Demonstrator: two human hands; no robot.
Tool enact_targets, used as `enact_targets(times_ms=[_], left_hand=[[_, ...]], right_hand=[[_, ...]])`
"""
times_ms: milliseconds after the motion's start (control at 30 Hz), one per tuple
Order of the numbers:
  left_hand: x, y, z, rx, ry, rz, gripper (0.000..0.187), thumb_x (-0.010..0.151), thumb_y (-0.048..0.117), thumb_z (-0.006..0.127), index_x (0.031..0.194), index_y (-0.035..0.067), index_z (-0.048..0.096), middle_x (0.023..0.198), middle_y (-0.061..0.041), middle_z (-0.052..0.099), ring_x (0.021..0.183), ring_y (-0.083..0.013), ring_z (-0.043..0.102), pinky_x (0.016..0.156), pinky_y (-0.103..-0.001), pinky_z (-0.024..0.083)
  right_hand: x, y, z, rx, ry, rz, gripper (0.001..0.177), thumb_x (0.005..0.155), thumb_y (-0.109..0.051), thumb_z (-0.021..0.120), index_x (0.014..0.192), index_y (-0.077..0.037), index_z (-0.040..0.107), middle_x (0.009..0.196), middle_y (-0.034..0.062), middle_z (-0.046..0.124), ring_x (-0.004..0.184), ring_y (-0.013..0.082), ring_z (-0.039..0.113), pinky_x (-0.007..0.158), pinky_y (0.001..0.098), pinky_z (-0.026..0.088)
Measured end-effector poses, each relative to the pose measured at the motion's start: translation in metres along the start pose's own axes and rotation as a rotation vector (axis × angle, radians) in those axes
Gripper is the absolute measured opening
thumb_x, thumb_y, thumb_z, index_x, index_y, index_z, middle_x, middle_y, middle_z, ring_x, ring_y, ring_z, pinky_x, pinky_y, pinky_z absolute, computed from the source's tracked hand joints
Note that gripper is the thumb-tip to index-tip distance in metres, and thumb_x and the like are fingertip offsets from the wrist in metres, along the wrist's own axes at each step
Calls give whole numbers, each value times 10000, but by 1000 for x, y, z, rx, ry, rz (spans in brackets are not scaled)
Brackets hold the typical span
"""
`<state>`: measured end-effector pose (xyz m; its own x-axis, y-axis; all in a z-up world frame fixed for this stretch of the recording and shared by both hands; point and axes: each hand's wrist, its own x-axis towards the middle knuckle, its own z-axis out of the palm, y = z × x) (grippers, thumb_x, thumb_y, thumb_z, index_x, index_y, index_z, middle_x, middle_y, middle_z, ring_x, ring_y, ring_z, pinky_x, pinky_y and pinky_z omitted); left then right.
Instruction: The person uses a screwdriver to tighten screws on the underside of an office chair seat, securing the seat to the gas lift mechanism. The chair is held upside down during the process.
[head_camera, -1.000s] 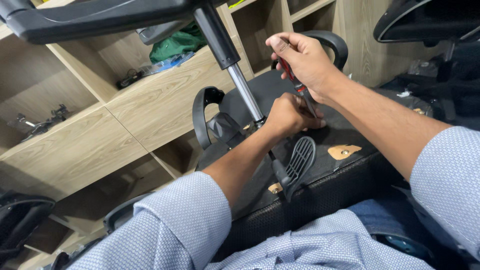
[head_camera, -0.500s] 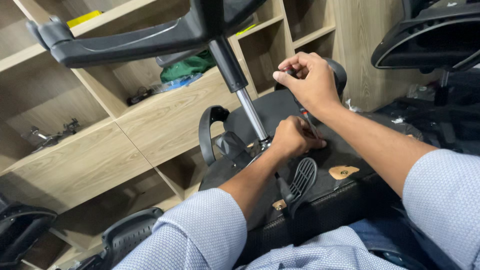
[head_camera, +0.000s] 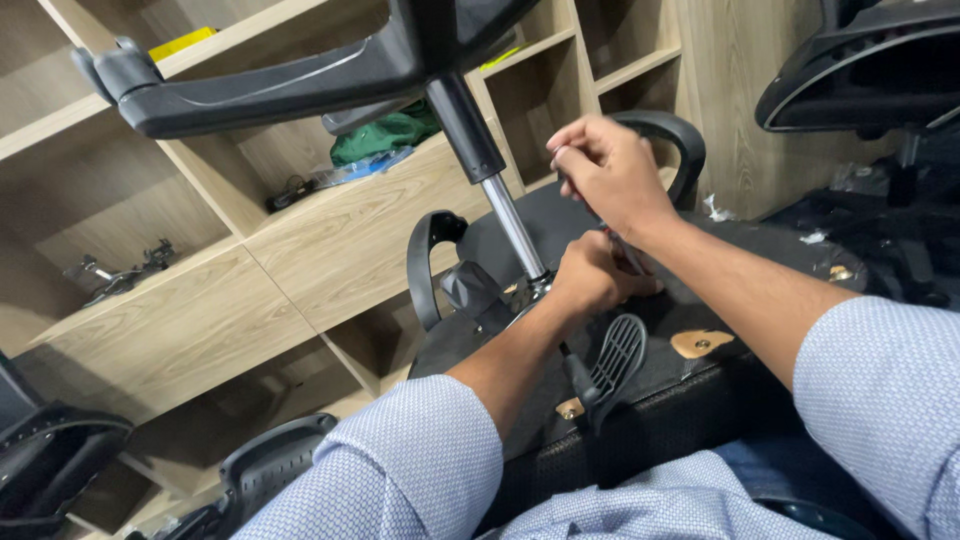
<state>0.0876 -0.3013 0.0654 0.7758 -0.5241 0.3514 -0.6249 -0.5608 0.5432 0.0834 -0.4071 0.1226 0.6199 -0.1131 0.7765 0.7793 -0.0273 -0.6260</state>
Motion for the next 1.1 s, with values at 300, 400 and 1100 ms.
enact_targets(times_ms=[300,400,1100], left_hand=[[-2,-2,1,-79,-15,-36,227,678,178,882,838,42,796,797,-91,796,706,-160,754,681,-305,604],[-6,3,0,-16,-10,-22,223,686,167,885,835,27,795,794,-109,792,703,-171,753,679,-312,603],[-3,2,-1,-41,-39,-47,217,700,146,876,865,35,789,841,-89,796,766,-159,757,738,-301,606]], right_hand=[[4,-7,-12,-232,38,-130,165,877,-119,808,991,-36,724,869,26,754,724,69,695,649,214,545],[5,-9,-12,-46,-26,-32,93,921,-56,732,1004,-27,700,866,20,745,716,61,696,634,205,556],[9,-11,-15,-107,-80,-53,118,928,-108,720,1021,-35,728,877,20,761,763,58,709,674,200,562]])
